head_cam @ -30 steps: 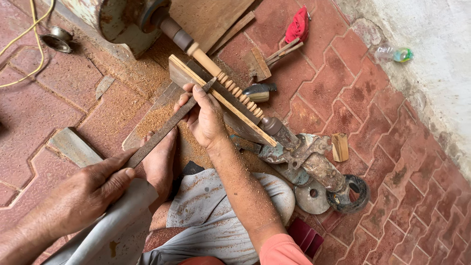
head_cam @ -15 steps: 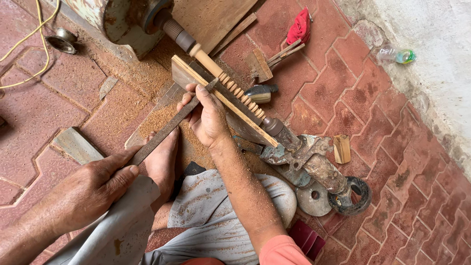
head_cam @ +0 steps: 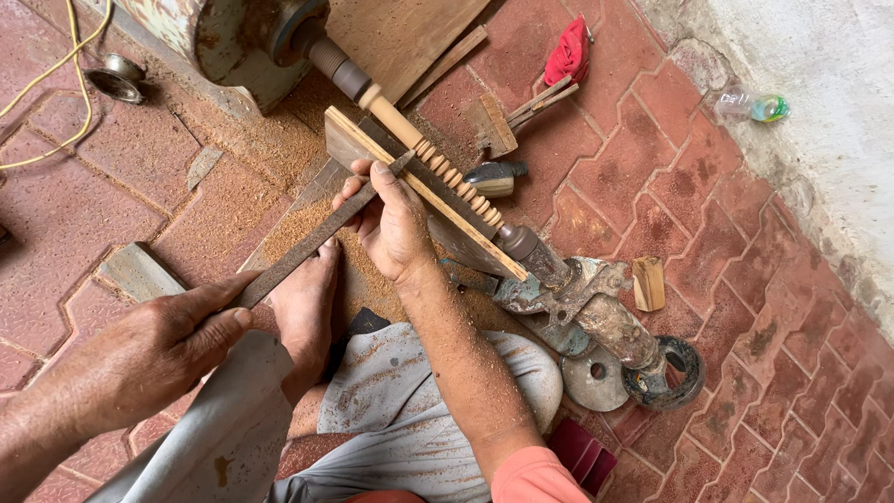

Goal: The person sits on the floor holding a flat file with both hands, filing the spiral grooves of a turned wooden spindle spinning in a lathe-style machine. They repeatedly run the file along the rotating wooden workpiece, steadying it against a wooden rest, working the grooved surface throughout the clip.

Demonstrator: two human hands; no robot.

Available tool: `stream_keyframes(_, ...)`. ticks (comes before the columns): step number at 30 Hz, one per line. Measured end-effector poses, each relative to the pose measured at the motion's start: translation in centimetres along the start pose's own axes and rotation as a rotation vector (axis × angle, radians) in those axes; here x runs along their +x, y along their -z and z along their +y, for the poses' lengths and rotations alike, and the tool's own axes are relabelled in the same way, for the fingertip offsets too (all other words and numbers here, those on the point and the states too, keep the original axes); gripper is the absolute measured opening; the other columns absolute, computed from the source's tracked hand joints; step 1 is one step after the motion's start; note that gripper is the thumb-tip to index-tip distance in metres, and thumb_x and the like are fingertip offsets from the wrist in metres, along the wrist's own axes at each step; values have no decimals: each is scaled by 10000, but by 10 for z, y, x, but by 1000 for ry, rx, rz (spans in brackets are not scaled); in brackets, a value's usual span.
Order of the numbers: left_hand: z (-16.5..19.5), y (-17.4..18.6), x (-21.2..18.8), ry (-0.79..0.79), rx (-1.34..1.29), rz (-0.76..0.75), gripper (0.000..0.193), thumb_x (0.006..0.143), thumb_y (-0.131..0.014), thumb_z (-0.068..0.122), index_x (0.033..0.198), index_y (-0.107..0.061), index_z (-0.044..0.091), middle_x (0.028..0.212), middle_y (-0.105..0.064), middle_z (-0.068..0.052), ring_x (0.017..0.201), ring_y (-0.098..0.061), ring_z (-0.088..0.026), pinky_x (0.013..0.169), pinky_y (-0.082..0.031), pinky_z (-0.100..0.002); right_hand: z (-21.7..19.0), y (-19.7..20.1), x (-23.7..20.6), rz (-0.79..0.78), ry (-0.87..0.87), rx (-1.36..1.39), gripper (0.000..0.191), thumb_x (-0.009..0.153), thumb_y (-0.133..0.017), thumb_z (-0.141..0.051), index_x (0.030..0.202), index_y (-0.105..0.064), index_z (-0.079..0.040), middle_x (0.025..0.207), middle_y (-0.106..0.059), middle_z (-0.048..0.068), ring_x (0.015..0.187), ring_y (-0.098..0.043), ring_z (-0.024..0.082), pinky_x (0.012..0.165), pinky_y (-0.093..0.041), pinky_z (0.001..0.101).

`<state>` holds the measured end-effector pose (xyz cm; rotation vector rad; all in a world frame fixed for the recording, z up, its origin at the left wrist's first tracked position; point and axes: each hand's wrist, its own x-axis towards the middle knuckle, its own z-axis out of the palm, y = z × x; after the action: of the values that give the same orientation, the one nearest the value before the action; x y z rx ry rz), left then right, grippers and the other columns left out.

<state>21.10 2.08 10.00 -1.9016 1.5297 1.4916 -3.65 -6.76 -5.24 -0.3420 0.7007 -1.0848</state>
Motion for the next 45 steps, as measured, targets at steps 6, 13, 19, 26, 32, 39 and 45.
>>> stream_keyframes(6,-3,4,3,-16,-6,17,528,998,-555,527,1473,-596,301,1069,-802,-89,1030,-780,-267,910,-594,-398,2,2,1,4,5,-3,302,1099,-576,-367,1196,-641,-89,929,-694,50,885,-702,210,754,-586,345)
stream_keyframes(13,-7,8,8,-29,-15,5,521,1017,-562,502,1498,-599,308,915,-759,-66,887,-744,-243,839,-579,-382,3,2,3,8,11,-21,309,1103,-565,-373,1199,-639,-89,930,-696,52,885,-710,200,730,-592,328)
stream_keyframes(19,-3,7,5,-25,-22,32,529,1008,-576,494,1498,-590,296,970,-770,-94,931,-751,-243,859,-614,-384,2,0,2,19,11,-24,317,1103,-557,-379,1197,-637,-87,928,-694,49,882,-709,198,723,-590,322)
stream_keyframes(26,-1,-1,0,-34,-29,32,561,1001,-552,505,1524,-547,302,1163,-795,-113,1082,-778,-286,944,-591,-396,-2,-2,0,9,-3,-18,313,1094,-571,-381,1184,-637,-89,917,-682,54,880,-694,202,768,-589,346)
stream_keyframes(32,-2,-12,0,-67,-83,44,584,1003,-547,501,1552,-519,303,1168,-790,-127,1086,-775,-289,943,-586,-399,-2,-2,-1,2,-15,13,300,1098,-575,-367,1175,-636,-84,909,-672,57,885,-687,215,797,-593,352)
stream_keyframes(39,-10,-12,4,-53,-51,31,581,1003,-558,511,1541,-522,294,1157,-800,-114,1065,-787,-269,953,-587,-378,-2,1,-1,-28,-8,-2,297,1105,-571,-367,1188,-630,-88,933,-679,56,889,-690,210,776,-588,351)
stream_keyframes(45,-20,1,16,-48,-35,40,534,994,-579,511,1486,-606,307,1065,-789,-92,985,-766,-240,881,-612,-378,0,4,2,-12,2,-16,326,1114,-556,-368,1217,-625,-67,958,-691,69,914,-713,209,764,-611,340)
